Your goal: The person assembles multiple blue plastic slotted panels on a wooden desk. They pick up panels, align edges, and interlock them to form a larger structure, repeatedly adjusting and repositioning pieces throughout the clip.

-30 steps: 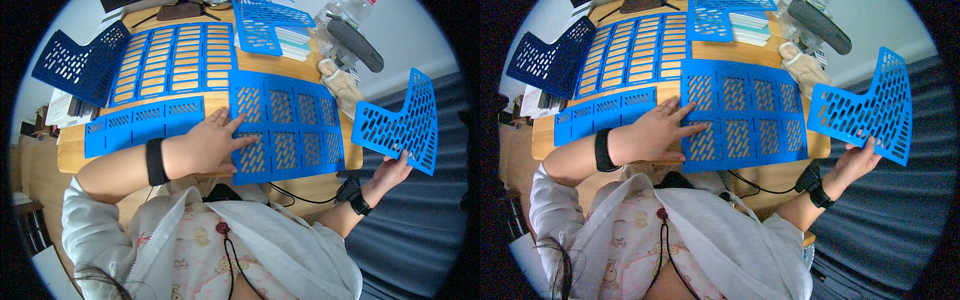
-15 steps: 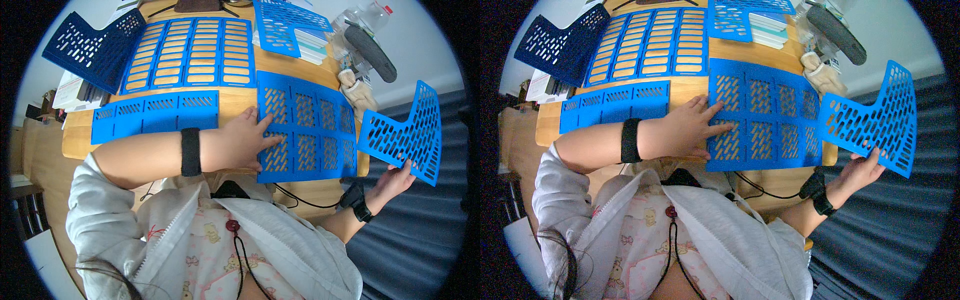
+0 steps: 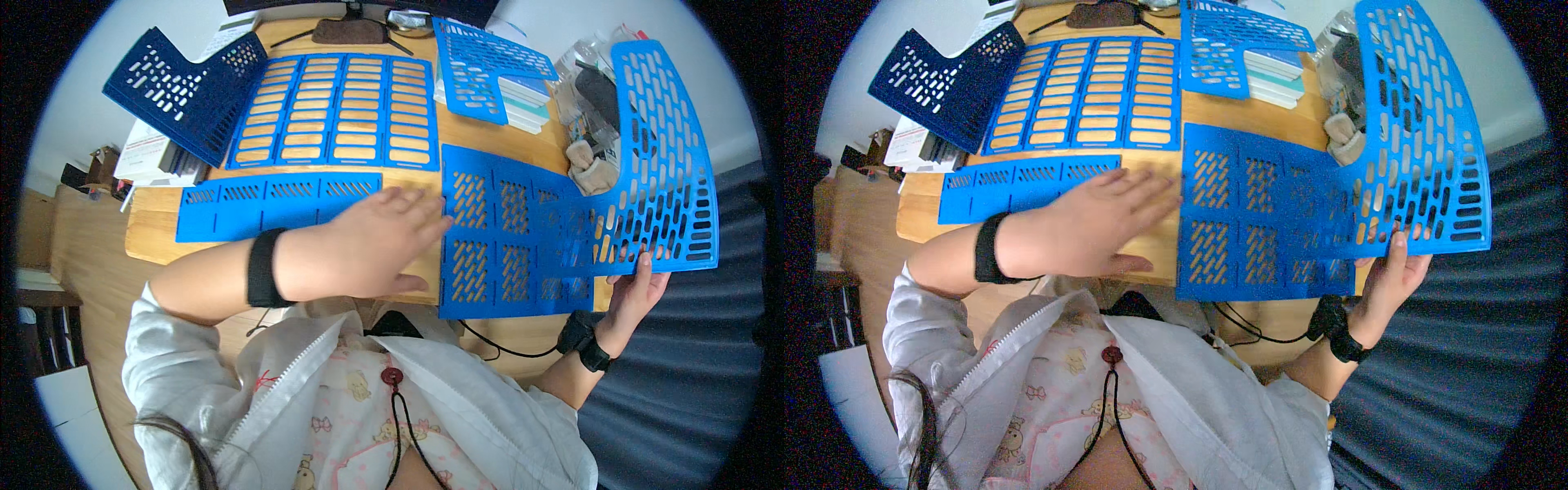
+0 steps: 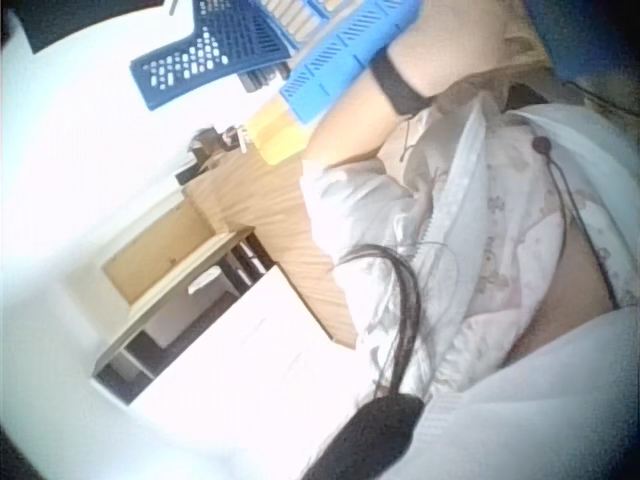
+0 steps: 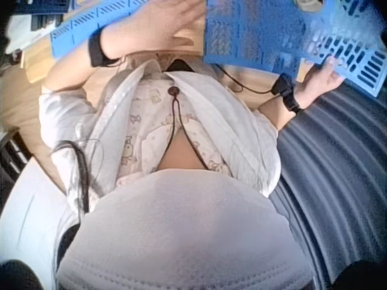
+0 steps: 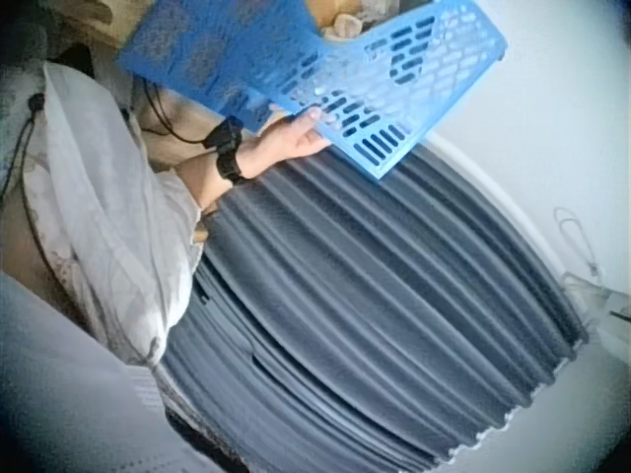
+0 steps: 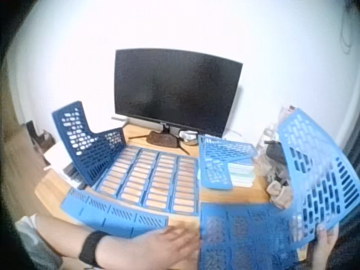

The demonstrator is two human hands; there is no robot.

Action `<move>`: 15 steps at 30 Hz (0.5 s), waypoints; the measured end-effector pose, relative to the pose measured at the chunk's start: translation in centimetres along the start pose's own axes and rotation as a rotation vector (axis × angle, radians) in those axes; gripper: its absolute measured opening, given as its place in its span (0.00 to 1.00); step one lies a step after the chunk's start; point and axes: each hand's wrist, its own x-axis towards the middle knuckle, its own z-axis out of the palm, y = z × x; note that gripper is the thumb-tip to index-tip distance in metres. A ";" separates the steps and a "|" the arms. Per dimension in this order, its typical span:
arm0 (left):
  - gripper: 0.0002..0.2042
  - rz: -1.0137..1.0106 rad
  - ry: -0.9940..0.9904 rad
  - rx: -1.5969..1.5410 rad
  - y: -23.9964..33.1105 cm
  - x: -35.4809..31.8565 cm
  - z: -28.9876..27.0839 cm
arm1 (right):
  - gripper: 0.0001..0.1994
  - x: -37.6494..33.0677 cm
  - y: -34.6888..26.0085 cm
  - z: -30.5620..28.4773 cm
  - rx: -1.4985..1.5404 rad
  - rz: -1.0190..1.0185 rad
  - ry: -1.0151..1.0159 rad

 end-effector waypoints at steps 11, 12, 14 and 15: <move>0.37 -0.395 -0.192 0.066 -7.8 -7.5 -3.8 | 0.17 1.8 -1.3 5.4 -0.086 0.133 -0.099; 0.38 -0.387 -0.189 0.067 -8.2 -7.6 -3.7 | 0.17 2.0 -1.4 6.1 -0.108 0.121 -0.132; 0.40 -0.393 -0.209 0.072 -8.8 -7.9 -3.4 | 0.17 2.6 -1.4 7.6 -0.149 0.098 -0.198; 0.42 -0.391 -0.192 0.066 -8.9 -8.0 -3.2 | 0.15 2.7 -1.4 8.4 -0.150 0.105 -0.197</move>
